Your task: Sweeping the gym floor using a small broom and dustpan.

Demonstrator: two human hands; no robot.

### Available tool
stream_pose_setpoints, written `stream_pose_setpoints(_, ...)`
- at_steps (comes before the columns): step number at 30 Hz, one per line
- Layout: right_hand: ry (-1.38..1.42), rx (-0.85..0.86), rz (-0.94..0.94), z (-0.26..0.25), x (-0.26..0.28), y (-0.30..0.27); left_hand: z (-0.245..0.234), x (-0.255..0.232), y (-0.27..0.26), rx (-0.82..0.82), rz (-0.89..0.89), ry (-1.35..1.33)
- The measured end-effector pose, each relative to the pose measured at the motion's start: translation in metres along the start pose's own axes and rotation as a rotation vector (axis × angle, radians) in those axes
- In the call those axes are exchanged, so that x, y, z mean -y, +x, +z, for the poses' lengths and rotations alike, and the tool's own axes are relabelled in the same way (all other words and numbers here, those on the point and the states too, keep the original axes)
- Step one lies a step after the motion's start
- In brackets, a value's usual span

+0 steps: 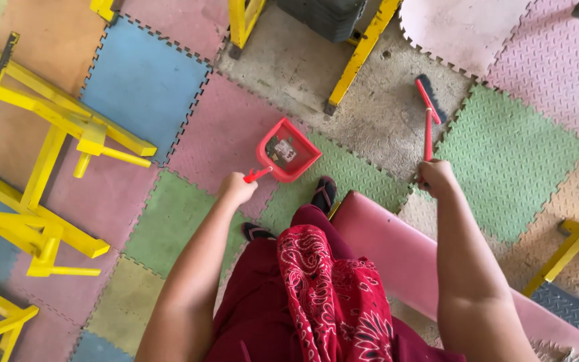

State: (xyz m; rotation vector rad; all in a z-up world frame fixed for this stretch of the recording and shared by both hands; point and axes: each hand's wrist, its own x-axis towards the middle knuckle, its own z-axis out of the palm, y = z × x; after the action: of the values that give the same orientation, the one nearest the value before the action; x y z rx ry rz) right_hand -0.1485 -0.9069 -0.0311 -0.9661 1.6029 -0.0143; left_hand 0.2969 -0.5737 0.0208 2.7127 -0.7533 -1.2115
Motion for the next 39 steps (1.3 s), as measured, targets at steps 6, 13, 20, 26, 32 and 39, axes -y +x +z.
stream_pose_setpoints(6,-0.626,0.07,0.16,0.118,-0.004,-0.064,-0.008,-0.039,0.009,0.015,-0.041,0.045)
stream_pose_setpoints(13,-0.621,0.259,-0.273,0.222,-0.111,-0.151,-0.011,-0.011,0.014,0.019,-0.019,0.018)
stream_pose_setpoints(20,-0.29,0.361,0.061,0.202,-0.029,-0.259,-0.004,0.102,0.022,-0.022,0.076,-0.135)
stream_pose_setpoints(26,-0.199,0.425,0.044,0.245,0.014,-0.291,-0.028,0.226,-0.024,-0.076,0.069,-0.381)
stream_pose_setpoints(32,-0.082,0.387,0.045,0.313,0.075,-0.231,-0.026,0.334,-0.083,-0.244,0.038,-0.505)
stream_pose_setpoints(39,-0.033,0.628,0.149,0.425,0.117,-0.099,-0.014,0.397,-0.135,-0.288,-0.198,-0.683)
